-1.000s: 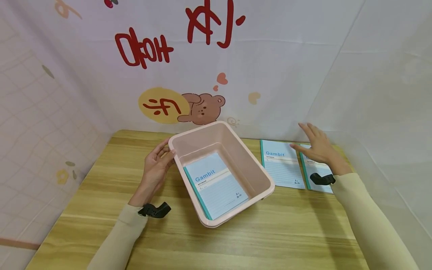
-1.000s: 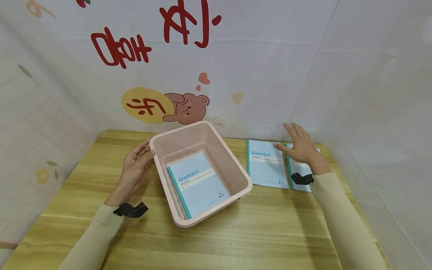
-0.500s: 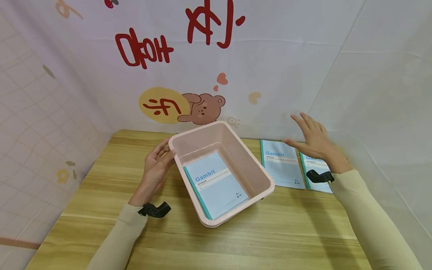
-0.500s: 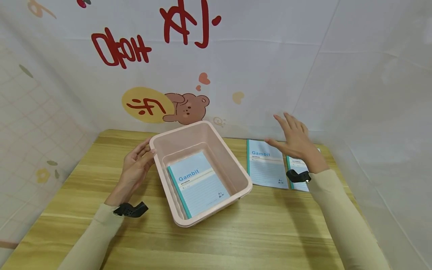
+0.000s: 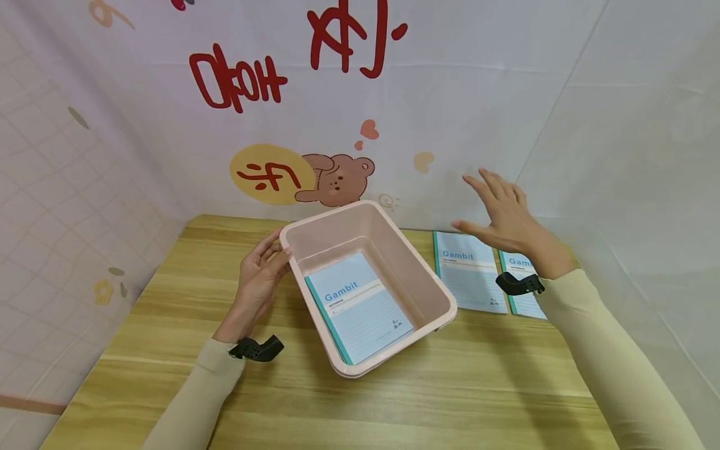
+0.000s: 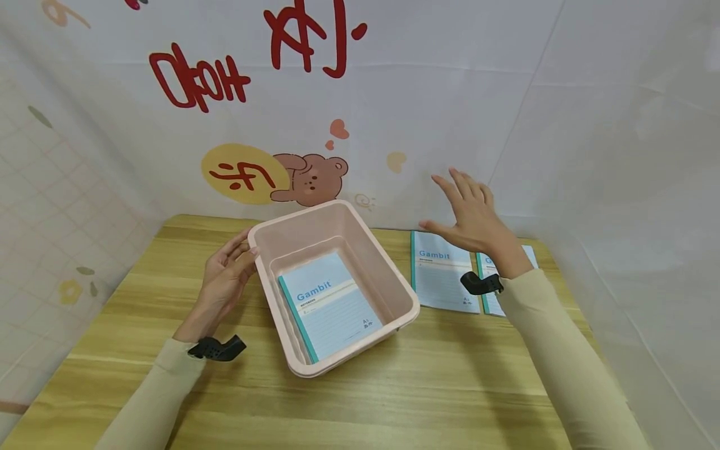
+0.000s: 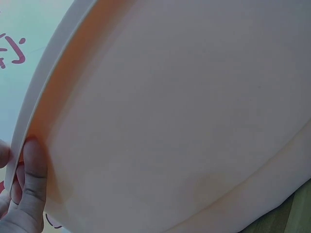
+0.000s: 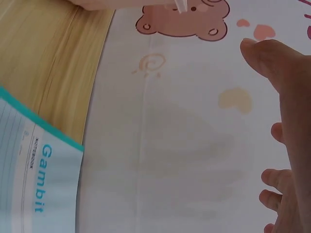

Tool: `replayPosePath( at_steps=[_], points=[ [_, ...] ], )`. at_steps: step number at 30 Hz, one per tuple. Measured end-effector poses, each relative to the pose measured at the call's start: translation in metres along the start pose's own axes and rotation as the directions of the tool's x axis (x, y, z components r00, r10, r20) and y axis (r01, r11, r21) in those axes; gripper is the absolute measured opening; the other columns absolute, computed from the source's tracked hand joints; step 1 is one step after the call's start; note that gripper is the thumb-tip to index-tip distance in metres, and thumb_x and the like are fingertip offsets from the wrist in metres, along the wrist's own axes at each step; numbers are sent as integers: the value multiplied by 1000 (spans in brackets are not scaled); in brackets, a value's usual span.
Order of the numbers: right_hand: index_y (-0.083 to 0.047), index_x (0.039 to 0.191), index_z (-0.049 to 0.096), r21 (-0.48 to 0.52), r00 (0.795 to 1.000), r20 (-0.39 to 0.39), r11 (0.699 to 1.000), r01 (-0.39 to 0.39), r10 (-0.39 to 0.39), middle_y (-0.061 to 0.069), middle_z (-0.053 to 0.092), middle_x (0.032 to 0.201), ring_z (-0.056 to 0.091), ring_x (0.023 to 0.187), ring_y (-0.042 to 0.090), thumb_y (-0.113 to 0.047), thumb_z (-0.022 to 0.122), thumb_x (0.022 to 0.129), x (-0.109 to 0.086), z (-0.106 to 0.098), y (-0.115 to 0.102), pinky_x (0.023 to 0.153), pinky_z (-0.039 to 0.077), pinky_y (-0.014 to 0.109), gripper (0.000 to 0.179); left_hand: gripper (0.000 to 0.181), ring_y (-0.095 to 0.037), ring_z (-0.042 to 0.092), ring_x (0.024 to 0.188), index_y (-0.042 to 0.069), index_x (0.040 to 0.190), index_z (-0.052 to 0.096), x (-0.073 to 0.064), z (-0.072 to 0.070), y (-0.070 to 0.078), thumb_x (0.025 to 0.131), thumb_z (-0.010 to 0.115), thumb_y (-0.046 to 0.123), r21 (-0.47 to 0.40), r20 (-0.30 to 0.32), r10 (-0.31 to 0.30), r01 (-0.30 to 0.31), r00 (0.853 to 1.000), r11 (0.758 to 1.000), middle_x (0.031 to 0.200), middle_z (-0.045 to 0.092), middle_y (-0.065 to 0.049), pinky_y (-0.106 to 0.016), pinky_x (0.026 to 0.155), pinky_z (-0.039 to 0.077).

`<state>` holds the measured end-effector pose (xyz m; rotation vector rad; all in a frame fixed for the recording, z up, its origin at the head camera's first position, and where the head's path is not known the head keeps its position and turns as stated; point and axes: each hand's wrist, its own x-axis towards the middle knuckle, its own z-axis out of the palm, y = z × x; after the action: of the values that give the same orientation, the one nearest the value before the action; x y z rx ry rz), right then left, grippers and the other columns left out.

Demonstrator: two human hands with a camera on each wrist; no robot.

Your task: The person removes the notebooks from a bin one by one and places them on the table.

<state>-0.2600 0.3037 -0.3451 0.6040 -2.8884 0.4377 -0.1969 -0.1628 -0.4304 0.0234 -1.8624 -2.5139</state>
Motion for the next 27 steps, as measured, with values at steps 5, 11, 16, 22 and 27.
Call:
replayPosePath(
  at_steps=[5, 11, 16, 22, 27],
  points=[
    [-25, 165, 21, -7, 999, -1, 999, 33, -33, 16, 12, 172, 8, 158, 42, -58, 65, 93, 9, -1, -14, 120, 8, 70, 91, 59, -14, 66, 103, 7, 155, 42, 0, 1, 1, 100, 64, 2, -14, -9, 2, -2, 1000, 1000, 120, 56, -7, -20, 85, 61],
    [-27, 165, 20, -11, 997, 5, 997, 82, -82, 15, 11, 172, 9, 158, 40, -59, 66, 92, 19, 0, -33, 121, 6, 68, 92, 58, -13, 65, 98, 6, 153, 44, 0, 2, 1, 99, 64, 1, -34, -11, 4, -5, 1000, 999, 111, 58, -4, -20, 83, 61],
    [-27, 164, 23, -16, 992, -2, 992, 127, -127, 14, 13, 172, 11, 158, 39, -60, 68, 90, 28, 4, -51, 122, 7, 68, 93, 58, -12, 65, 97, 6, 153, 44, 0, 2, 1, 99, 64, 0, -36, -9, 7, -7, 1000, 999, 106, 58, 0, -21, 83, 61],
    [-28, 163, 24, -33, 986, 14, 986, 166, -165, 13, 14, 172, 11, 158, 39, -61, 69, 89, 37, 11, -73, 122, 9, 69, 93, 59, -12, 66, 97, 6, 154, 43, 0, 2, 1, 99, 63, 0, -37, -8, -3, 3, 1000, 999, 108, 58, -1, -20, 84, 61],
    [-29, 164, 23, -40, 979, 44, 979, 200, -198, 10, 12, 173, 10, 158, 39, -62, 68, 89, 42, 20, -92, 123, 10, 68, 94, 59, -11, 67, 98, 7, 155, 41, -1, 2, 2, 100, 63, 0, -29, -6, -10, 10, 1000, 1000, 109, 57, -1, -20, 85, 61]
  ],
)
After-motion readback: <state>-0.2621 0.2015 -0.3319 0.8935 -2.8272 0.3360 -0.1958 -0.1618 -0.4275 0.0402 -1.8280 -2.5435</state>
